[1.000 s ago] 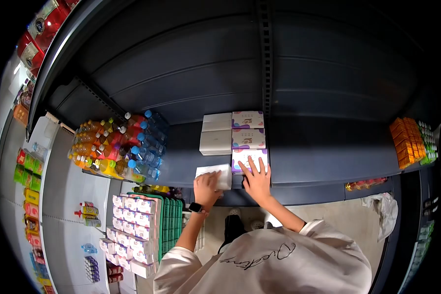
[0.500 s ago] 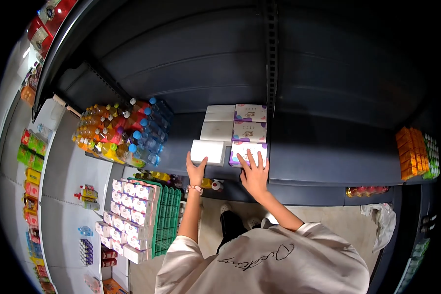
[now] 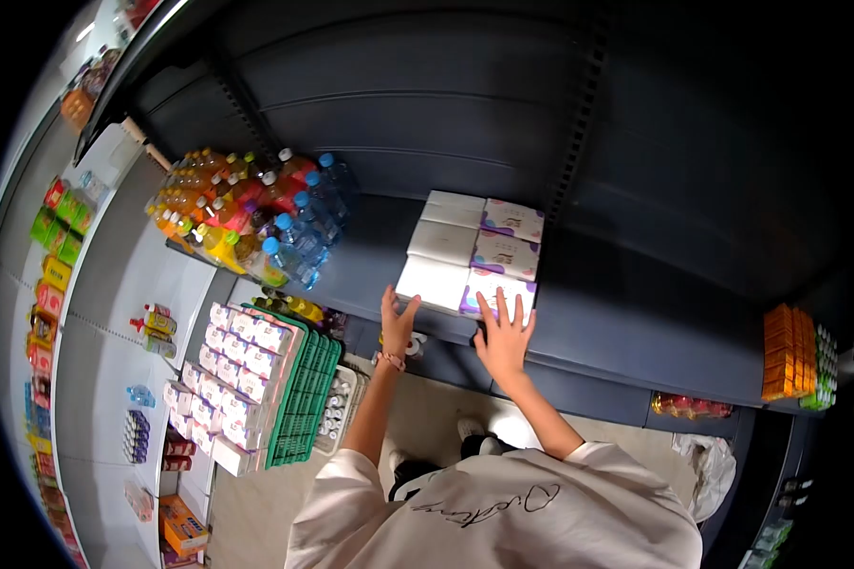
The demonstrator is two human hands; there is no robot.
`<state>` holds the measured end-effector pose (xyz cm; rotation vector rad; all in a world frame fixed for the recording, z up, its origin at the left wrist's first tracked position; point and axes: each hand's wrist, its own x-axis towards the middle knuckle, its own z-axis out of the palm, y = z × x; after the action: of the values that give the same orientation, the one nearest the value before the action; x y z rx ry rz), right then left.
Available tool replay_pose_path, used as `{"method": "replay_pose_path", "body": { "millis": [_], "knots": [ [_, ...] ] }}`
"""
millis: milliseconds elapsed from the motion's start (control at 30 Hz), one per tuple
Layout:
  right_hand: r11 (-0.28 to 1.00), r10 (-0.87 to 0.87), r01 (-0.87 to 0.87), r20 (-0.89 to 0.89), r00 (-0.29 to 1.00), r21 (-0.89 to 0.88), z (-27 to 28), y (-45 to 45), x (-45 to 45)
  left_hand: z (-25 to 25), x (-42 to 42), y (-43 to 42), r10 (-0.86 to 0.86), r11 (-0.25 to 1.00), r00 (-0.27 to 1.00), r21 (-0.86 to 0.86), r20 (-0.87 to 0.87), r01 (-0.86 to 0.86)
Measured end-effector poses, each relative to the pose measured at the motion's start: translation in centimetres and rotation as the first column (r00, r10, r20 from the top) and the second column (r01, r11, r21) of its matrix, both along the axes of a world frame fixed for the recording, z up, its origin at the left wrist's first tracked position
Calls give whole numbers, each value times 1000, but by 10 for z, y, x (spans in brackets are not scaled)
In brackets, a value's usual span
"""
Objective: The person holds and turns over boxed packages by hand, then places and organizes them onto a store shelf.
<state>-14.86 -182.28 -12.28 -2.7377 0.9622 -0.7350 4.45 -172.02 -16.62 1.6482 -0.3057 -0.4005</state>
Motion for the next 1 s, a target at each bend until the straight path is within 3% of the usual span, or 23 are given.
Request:
{"method": "replay_pose_path", "body": {
  "millis": [67,200,267,400,467,533,667,767,833,900,1000],
  "knots": [
    [1000,-9,9,-24,1000,0,4,3,0,-14,-12,23,53,988,994,-139,-92,-65],
    [1000,-21,21,-28,999,-1,0,7,6,-66,-57,116,-66,975,997,-214,-49,54],
    [999,-36,36,-9,999,-36,-4,11,8,-94,-94,181,-4,1000,992,0,-129,4],
    [994,-48,49,10,999,-98,-7,18,9,-155,-172,338,102,966,953,259,-286,-25],
    [992,-71,67,-35,997,-108,-5,23,8,-178,-216,414,236,952,913,270,-333,-148],
    [973,-187,186,3,982,-138,-12,40,12,-207,-253,492,302,895,907,414,-294,-164],
    [984,-100,124,184,978,-124,-30,127,19,-212,-308,599,500,798,811,525,-304,-295],
    [1000,9,-8,79,997,-16,-54,228,29,-195,-328,642,612,761,732,475,-301,-441],
    [981,174,-171,-19,985,87,-80,291,36,-185,-334,660,665,743,666,387,-337,-546],
    [925,330,-306,-75,941,226,-107,345,46,-179,-336,672,688,726,627,353,-365,-591],
    [793,533,-461,-88,841,400,-106,416,60,-177,-327,685,685,726,614,303,-392,-617]
  ]
}}
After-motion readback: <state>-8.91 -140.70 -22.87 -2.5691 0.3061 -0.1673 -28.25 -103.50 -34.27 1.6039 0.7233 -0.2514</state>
